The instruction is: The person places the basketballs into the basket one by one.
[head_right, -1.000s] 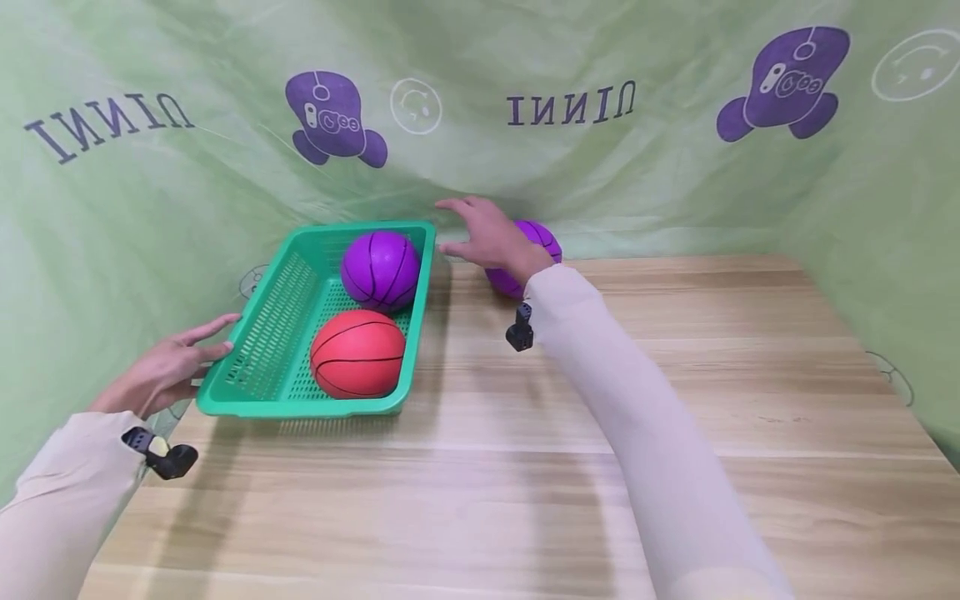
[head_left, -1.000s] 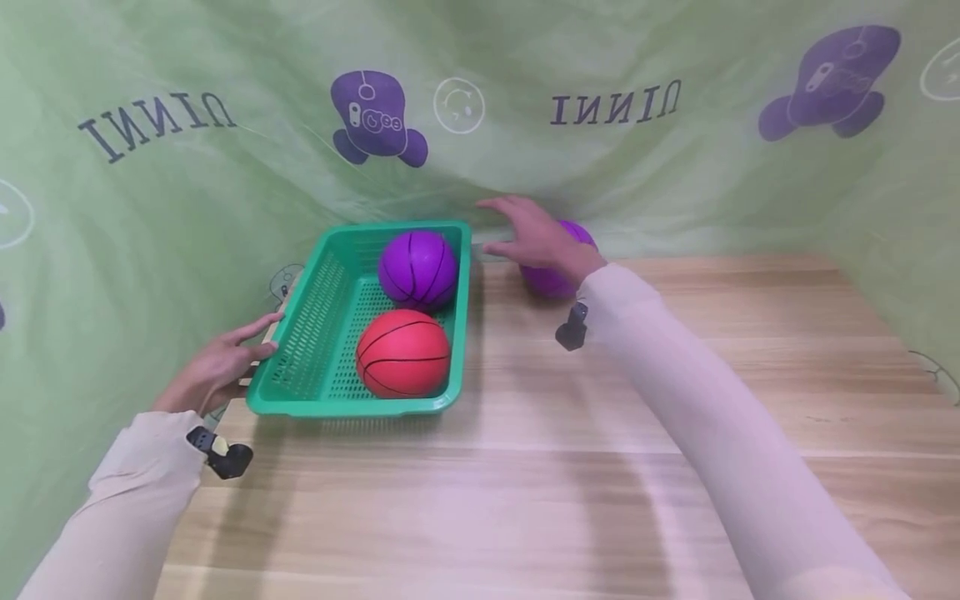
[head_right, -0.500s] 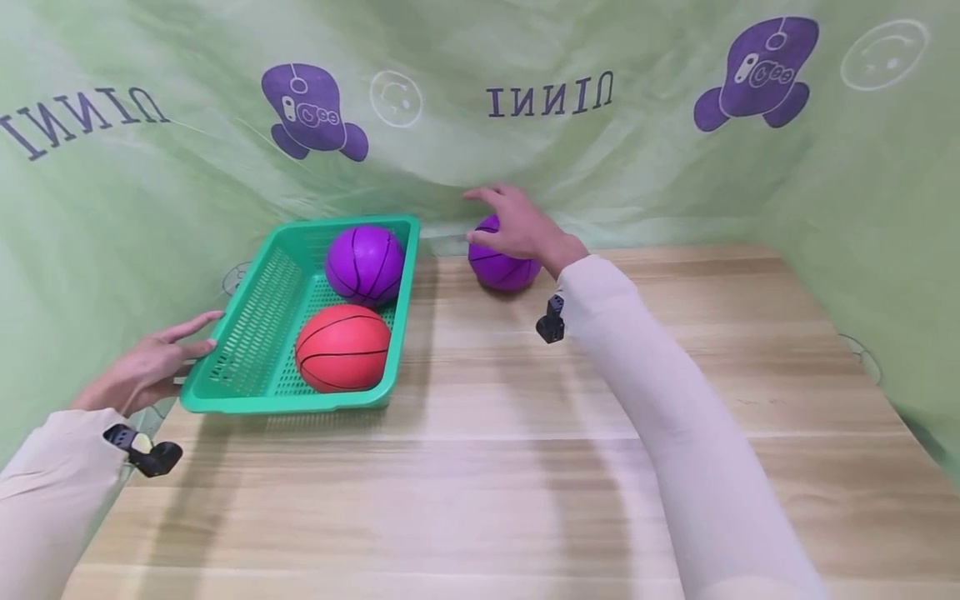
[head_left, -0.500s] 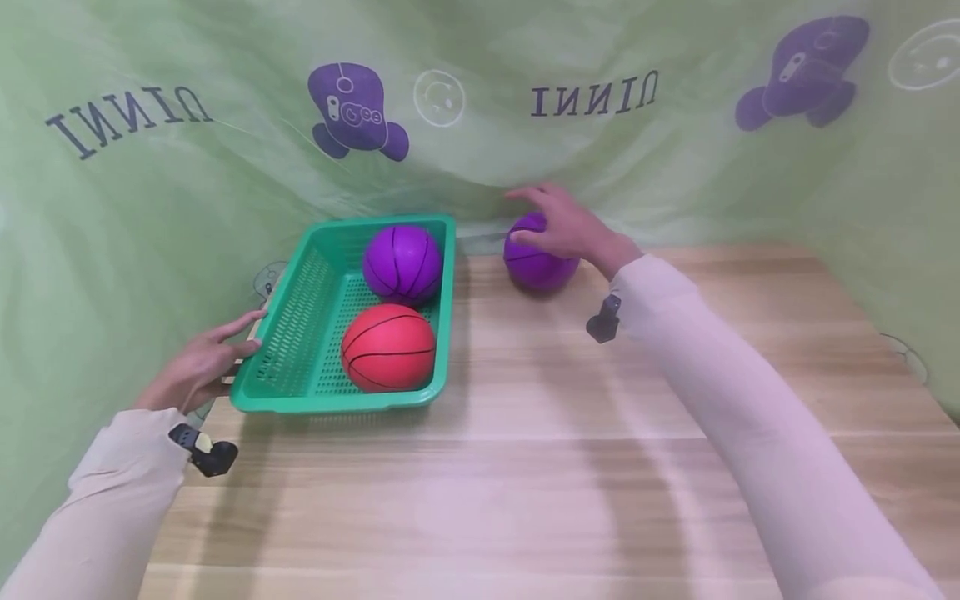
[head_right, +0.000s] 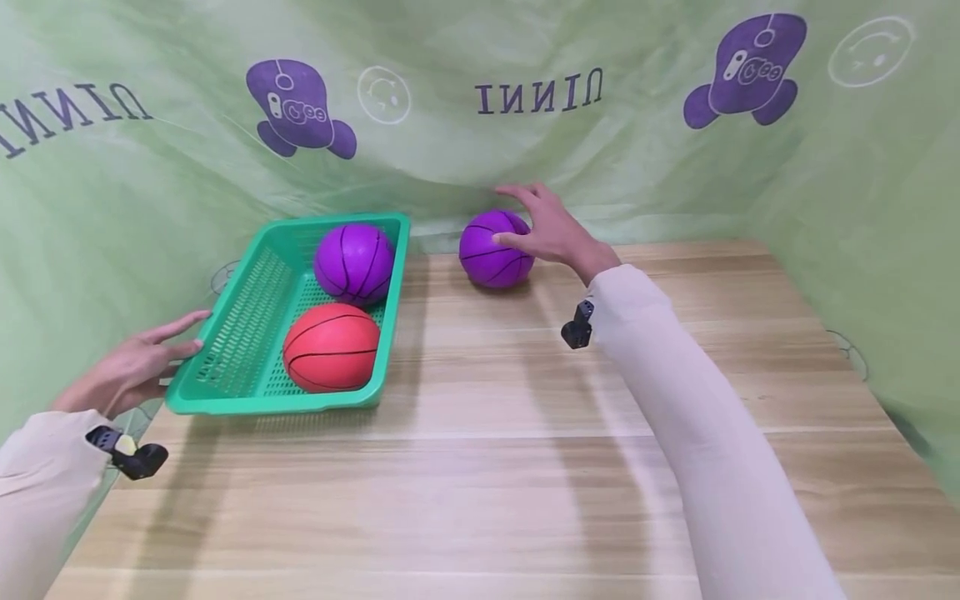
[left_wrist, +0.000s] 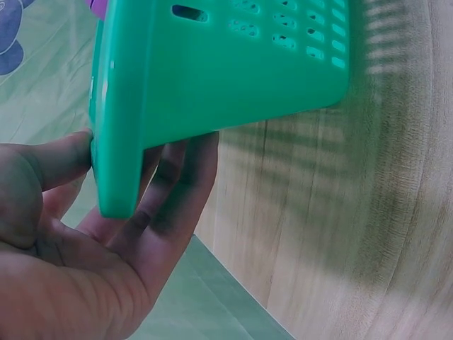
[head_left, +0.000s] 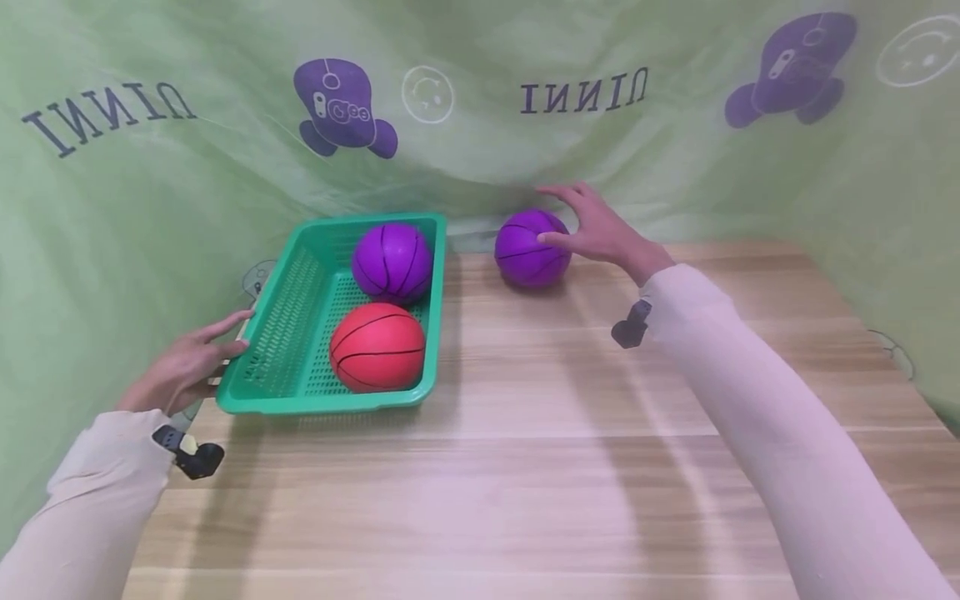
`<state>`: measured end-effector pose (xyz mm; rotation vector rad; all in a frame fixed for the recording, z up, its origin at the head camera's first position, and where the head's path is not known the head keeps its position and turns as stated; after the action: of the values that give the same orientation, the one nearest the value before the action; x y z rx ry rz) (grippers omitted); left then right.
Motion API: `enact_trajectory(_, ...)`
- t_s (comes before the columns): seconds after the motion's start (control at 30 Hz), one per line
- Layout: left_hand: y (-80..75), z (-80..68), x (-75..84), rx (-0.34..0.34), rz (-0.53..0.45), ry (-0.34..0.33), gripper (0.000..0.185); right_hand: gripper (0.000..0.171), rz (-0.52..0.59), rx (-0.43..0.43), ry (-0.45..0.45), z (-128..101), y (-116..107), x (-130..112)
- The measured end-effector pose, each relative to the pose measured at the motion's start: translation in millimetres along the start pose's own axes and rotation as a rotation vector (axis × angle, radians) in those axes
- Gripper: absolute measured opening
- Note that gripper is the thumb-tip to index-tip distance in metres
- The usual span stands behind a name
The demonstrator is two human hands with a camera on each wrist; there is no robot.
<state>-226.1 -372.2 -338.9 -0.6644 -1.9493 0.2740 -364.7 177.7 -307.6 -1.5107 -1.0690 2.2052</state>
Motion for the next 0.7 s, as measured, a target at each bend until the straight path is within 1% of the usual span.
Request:
enact_trajectory(0.2, -1.3, 2.3, -1.7, -0.006, 0.001, 0.007, 0.068, 0.089, 0.041, -0.022, 0.028, -12.9, -10.4, 12.6)
enact_trajectory(0.47, -2.1, 1.7, -1.1, 0.001, -0.007, -0.010, 0.066, 0.101, 0.048, -0.102, 0.059, -32.7, -16.8, 28.3)
enact_trajectory(0.6, -1.6, 1.2, -0.2, -0.001, -0.017, -0.003, 0.066, 0.104, 0.064, -0.124, 0.071, -40.5, -21.1, 36.8)
enact_trajectory(0.7, -0.9, 2.0, -1.4, -0.002, -0.026, -0.006, 0.066, 0.106, 0.104, -0.138, 0.070, -46.1, -24.5, 42.6)
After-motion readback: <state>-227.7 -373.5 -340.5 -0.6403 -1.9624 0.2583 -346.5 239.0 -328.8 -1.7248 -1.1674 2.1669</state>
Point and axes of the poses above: each hand's wrist, its own z-axis towards the middle knuckle, its own y-axis out of the palm, x = y × z, the point moved 2 cm from there along z, towards the middle knuckle, and after that the axes turned 10 degrees about z, right-handed, at the moved point
